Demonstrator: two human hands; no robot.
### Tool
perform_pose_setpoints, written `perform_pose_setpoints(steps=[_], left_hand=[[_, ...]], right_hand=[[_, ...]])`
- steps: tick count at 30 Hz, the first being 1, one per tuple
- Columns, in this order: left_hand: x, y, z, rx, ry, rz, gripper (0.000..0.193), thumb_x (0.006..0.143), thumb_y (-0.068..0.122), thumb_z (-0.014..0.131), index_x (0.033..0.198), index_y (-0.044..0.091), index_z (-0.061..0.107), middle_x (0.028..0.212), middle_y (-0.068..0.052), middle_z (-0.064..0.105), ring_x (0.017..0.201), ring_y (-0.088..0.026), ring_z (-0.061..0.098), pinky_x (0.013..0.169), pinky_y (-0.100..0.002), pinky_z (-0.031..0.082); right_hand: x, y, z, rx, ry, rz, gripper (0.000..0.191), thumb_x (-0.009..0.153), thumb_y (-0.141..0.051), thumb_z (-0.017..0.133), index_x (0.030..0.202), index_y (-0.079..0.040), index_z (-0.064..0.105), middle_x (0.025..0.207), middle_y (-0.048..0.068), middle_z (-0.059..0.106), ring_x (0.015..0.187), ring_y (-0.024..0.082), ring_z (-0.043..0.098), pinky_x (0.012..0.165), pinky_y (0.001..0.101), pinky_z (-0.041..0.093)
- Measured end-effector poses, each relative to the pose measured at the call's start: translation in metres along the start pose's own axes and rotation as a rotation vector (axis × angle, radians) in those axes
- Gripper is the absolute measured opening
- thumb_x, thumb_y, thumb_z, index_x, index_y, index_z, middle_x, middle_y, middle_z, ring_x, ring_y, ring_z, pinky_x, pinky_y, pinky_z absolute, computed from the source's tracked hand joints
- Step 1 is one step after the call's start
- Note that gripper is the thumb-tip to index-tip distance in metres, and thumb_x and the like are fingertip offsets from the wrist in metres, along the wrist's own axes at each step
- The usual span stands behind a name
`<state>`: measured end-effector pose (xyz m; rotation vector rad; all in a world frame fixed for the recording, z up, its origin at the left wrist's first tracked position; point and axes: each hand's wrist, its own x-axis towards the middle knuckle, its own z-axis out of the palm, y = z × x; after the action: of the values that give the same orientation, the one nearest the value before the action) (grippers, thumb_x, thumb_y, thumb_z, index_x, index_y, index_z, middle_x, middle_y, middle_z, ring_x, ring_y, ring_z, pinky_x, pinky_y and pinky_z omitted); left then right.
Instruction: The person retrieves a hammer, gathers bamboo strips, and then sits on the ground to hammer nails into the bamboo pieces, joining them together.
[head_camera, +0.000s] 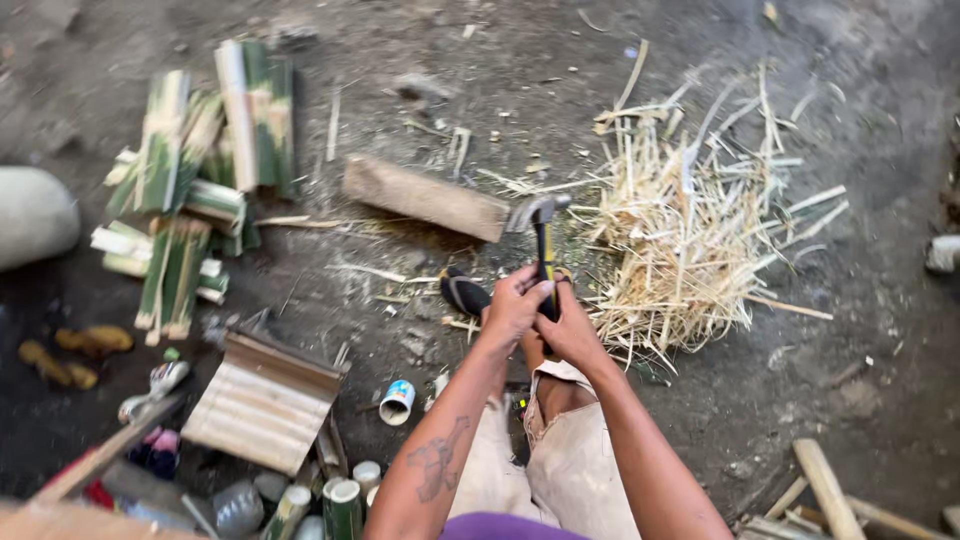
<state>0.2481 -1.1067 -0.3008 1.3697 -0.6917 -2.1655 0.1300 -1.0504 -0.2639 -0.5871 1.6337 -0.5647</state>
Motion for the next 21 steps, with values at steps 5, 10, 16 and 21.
perform_pose_setpoints(steps=[5, 10, 16, 21], left_hand=[[0.07, -0.066, 0.018, 0.049, -0.027, -0.051, 0.025, 0.099, 0.005, 0.058, 0.12, -0.002, 0.068, 0.107, -0.008, 0.076, 0.088, -0.011, 0.071, 0.079, -0.027, 0.06], [0.18, -0.145, 0.022, 0.178, -0.037, -0.055, 0.024, 0.101, 0.007, 0.062, 0.12, -0.005, 0.071, 0.102, -0.009, 0.075, 0.086, -0.011, 0.068, 0.076, -0.026, 0.058], [0.343, -0.232, 0.029, 0.334, -0.191, 0.197, 0.026, 0.101, 0.008, 0.064, 0.124, -0.002, 0.07, 0.104, -0.004, 0.074, 0.09, -0.008, 0.065, 0.081, -0.023, 0.053], [0.444, -0.258, 0.046, 0.374, -0.166, 0.296, 0.026, 0.102, 0.01, 0.061, 0.124, 0.002, 0.071, 0.088, 0.0, 0.065, 0.073, -0.007, 0.057, 0.064, -0.024, 0.05]], right_hand=[[0.054, 0.094, -0.077, 0.353, -0.065, 0.036, 0.037, 0.097, -0.026, 0.061, 0.126, -0.003, 0.066, 0.099, 0.006, 0.07, 0.091, 0.016, 0.067, 0.082, 0.0329, 0.057], [0.171, 0.16, -0.134, -0.067, 0.252, -0.042, 0.036, 0.093, -0.03, 0.068, 0.117, -0.003, 0.071, 0.103, 0.011, 0.076, 0.093, 0.021, 0.072, 0.085, 0.0344, 0.056], [0.337, 0.197, -0.183, -0.584, 0.422, -0.353, 0.039, 0.087, -0.024, 0.072, 0.119, -0.004, 0.069, 0.113, 0.021, 0.066, 0.113, 0.04, 0.059, 0.099, 0.0485, 0.047], [0.449, 0.2, -0.204, -0.849, 0.586, -0.555, 0.044, 0.092, -0.03, 0.069, 0.132, -0.012, 0.062, 0.147, 0.014, 0.049, 0.142, 0.036, 0.044, 0.115, 0.0547, 0.04]])
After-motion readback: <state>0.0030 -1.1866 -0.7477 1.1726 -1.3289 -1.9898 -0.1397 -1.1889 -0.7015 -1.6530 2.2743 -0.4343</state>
